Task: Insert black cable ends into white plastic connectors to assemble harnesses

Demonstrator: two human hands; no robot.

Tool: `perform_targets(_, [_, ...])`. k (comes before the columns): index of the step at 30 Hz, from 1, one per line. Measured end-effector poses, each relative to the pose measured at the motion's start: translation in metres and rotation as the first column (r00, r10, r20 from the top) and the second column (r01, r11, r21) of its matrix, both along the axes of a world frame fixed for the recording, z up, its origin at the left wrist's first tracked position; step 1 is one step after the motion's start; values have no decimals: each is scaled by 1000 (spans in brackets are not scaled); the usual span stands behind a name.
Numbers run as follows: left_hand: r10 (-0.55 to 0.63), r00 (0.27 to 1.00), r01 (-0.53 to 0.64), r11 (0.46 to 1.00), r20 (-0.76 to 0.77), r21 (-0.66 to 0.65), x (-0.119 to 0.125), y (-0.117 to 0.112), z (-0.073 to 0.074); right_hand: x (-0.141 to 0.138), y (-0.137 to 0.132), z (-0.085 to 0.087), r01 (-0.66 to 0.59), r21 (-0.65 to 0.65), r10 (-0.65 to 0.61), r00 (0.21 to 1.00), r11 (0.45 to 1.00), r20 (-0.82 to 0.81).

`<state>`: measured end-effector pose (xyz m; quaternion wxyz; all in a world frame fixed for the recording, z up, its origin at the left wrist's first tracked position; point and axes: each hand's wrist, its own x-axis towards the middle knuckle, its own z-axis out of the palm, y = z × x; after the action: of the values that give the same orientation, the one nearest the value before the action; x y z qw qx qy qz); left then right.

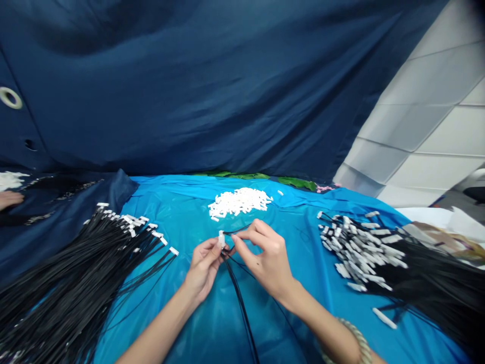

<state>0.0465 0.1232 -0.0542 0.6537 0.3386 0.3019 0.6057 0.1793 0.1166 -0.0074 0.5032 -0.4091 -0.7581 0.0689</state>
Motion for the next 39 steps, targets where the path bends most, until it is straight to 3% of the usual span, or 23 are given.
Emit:
perform_targets(7, [-20, 998, 20, 1000, -60, 14, 1, -2, 0, 2, 0, 6, 70, 88, -86, 976, 994, 199])
perform_targets(13, [-65, 994, 66, 998, -83, 11, 1, -2, -3, 12, 3, 16, -198, -110, 223, 925, 974, 308])
perform_targets(17, [-69, 994, 69, 998, -80, 0, 3, -2, -4, 13, 6, 14, -224, -164, 264, 922, 961, 284])
perform_targets(21, [-64, 997, 64, 998, -41, -7, 3, 0, -5, 12, 9, 9, -184, -126, 214, 931, 975, 295])
perform_targets(26, [83, 995, -79, 994, 56, -69, -3, 9, -9, 14, 8, 12, -16, 89, -19, 929, 996, 370])
perform_targets(29, [182, 977, -173, 981, 107, -93, -7, 14, -9, 17, 1, 17, -12, 43, -15, 820, 999, 572])
perform_targets(31, [233, 963, -220, 969, 134, -109, -8, 16, -7, 18, -3, 18, 4, -105, 74, 689, 994, 721])
perform_targets(34, [286, 944, -264, 954, 166, -141, -10, 17, -5, 20, -7, 14, 155, -307, 191, 506, 939, 841])
perform_targets(36, [305, 934, -279, 948, 188, -153, -11, 19, -5, 22, -6, 11, 253, -354, 214, 451, 901, 867])
perform_targets(39, [322, 921, -293, 944, 220, -153, -15, 22, -5, 33, 2, 10, 341, -338, 161, 456, 877, 875])
